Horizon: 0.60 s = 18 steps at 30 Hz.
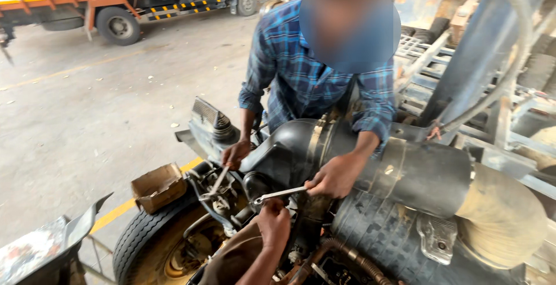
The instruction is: The person manipulates engine components, handles a screwdriver, and uses a wrench to work on an engine block in coordination with another person.
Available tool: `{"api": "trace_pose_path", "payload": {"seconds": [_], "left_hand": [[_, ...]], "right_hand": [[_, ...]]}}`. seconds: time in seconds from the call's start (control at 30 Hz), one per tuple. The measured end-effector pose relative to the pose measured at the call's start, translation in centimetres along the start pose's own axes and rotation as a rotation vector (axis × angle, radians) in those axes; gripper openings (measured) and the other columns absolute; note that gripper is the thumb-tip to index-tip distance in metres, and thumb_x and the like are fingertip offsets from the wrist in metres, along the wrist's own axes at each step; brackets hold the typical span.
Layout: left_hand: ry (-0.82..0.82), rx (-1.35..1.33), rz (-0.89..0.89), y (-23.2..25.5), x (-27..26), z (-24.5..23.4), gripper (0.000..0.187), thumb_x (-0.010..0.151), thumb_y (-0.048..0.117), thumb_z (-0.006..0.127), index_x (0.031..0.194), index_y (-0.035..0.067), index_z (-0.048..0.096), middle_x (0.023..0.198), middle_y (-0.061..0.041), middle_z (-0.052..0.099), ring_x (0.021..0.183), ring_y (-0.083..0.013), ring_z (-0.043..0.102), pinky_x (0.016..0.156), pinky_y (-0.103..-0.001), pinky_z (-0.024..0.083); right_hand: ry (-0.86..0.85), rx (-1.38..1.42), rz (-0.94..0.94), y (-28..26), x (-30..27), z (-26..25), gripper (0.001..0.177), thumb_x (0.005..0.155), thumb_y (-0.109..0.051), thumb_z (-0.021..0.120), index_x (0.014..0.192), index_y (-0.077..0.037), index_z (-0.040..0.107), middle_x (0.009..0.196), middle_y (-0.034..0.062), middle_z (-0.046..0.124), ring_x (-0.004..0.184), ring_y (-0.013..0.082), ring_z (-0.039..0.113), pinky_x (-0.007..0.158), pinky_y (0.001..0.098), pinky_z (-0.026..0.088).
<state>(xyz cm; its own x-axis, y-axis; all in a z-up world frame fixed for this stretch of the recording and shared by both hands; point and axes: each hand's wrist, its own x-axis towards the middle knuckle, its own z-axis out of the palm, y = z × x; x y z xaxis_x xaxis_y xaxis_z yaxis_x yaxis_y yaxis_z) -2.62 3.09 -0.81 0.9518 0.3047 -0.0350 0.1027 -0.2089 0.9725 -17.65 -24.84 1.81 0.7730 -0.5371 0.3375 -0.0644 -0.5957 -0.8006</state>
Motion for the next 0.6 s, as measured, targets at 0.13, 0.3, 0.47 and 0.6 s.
{"api": "trace_pose_path", "payload": {"seconds": [0.13, 0.3, 0.47, 0.6], "left_hand": [[-0.381, -0.889, -0.305, 0.6, -0.3, -0.1, 0.066, 0.083, 0.018, 0.067, 0.144, 0.02, 0.042, 0.102, -0.007, 0.072, 0.081, -0.022, 0.067, 0.07, -0.039, 0.054], [-0.44, -0.958, -0.223, 1.0, -0.5, 0.3, 0.071, 0.092, 0.025, 0.067, 0.156, 0.015, 0.039, 0.102, -0.007, 0.073, 0.081, -0.0175, 0.066, 0.069, -0.035, 0.052], [-0.476, -1.028, -0.192, -0.6, -0.2, 1.0, 0.041, 0.095, 0.016, 0.07, 0.133, 0.006, 0.059, 0.1, -0.008, 0.074, 0.085, -0.019, 0.068, 0.072, -0.034, 0.052], [-0.505, -0.987, -0.172, -0.8, -0.3, 1.1, 0.024, 0.093, 0.016, 0.074, 0.114, 0.005, 0.068, 0.098, -0.008, 0.074, 0.088, -0.0174, 0.069, 0.074, -0.033, 0.052]], "right_hand": [[0.0, -0.024, 0.017, 1.5, -0.6, -2.0, 0.049, 0.083, -0.036, 0.078, 0.114, 0.001, 0.069, 0.096, 0.016, 0.077, 0.084, 0.0256, 0.078, 0.084, 0.0405, 0.063], [-0.012, -0.025, 0.027, -0.9, -0.8, -0.5, 0.049, 0.083, -0.037, 0.078, 0.114, 0.0, 0.069, 0.094, 0.016, 0.077, 0.083, 0.0257, 0.078, 0.085, 0.0412, 0.063], [-0.025, -0.027, 0.015, -1.9, -1.4, 0.0, 0.05, 0.084, -0.037, 0.079, 0.115, 0.0, 0.069, 0.093, 0.016, 0.077, 0.083, 0.0258, 0.078, 0.086, 0.0419, 0.063], [-0.01, -0.023, 0.011, -0.7, -2.3, 0.1, 0.05, 0.084, -0.038, 0.079, 0.115, 0.0, 0.069, 0.092, 0.016, 0.077, 0.083, 0.0259, 0.078, 0.087, 0.0425, 0.063]]}}
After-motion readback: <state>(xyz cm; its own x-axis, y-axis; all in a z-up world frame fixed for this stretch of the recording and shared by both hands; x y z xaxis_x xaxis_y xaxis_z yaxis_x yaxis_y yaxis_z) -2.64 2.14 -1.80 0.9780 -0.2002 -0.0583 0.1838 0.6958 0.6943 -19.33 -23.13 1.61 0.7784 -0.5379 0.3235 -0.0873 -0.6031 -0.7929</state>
